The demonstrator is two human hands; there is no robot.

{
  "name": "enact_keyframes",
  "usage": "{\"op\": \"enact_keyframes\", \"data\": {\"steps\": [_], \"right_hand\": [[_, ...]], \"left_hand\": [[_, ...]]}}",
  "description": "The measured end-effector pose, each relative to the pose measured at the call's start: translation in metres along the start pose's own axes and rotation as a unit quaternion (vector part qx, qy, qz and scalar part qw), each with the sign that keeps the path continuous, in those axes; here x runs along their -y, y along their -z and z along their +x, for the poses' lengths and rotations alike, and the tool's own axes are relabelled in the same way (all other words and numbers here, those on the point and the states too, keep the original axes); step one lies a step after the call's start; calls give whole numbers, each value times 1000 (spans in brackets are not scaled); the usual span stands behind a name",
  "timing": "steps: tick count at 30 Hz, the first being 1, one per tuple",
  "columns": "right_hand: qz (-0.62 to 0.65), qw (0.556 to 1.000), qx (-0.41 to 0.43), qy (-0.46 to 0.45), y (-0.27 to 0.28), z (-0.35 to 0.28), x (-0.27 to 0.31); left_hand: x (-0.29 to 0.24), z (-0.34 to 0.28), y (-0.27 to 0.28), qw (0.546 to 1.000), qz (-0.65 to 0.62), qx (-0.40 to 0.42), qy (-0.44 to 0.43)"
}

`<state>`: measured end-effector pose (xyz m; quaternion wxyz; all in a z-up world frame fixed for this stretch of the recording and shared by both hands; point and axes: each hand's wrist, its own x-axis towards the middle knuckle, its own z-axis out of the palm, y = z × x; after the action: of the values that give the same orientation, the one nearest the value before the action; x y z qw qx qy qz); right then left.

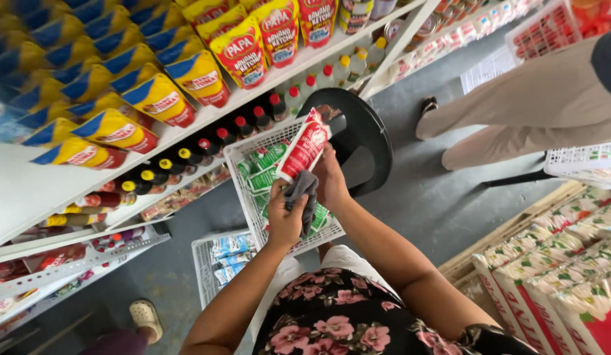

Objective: Cleaning individual packets of soy sauce with a cloth and placing them on a grocery store shelf.

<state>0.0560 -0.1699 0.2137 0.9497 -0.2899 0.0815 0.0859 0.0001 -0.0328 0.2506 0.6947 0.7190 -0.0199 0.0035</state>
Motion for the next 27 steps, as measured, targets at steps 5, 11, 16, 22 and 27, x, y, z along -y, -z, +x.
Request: {"op": "enact_keyframes", "data": {"steps": [5, 11, 16, 22, 27], "right_hand": [[14, 994, 8, 108, -46, 23, 20], [33, 986, 89, 137, -109, 20, 46], [8, 991, 107, 86, -122, 13, 39], [11, 990, 137, 20, -135, 2, 34], [40, 991, 128, 24, -156, -2, 46]], "left_hand": [[-50, -2, 26, 998, 12, 65, 11], [-111, 3, 63, 977, 124, -85, -152], [-156, 35, 63, 908, 208, -160, -326], [-185, 78, 33, 833, 411, -103, -356], [-178, 81, 35, 836, 420, -89, -342]]}}
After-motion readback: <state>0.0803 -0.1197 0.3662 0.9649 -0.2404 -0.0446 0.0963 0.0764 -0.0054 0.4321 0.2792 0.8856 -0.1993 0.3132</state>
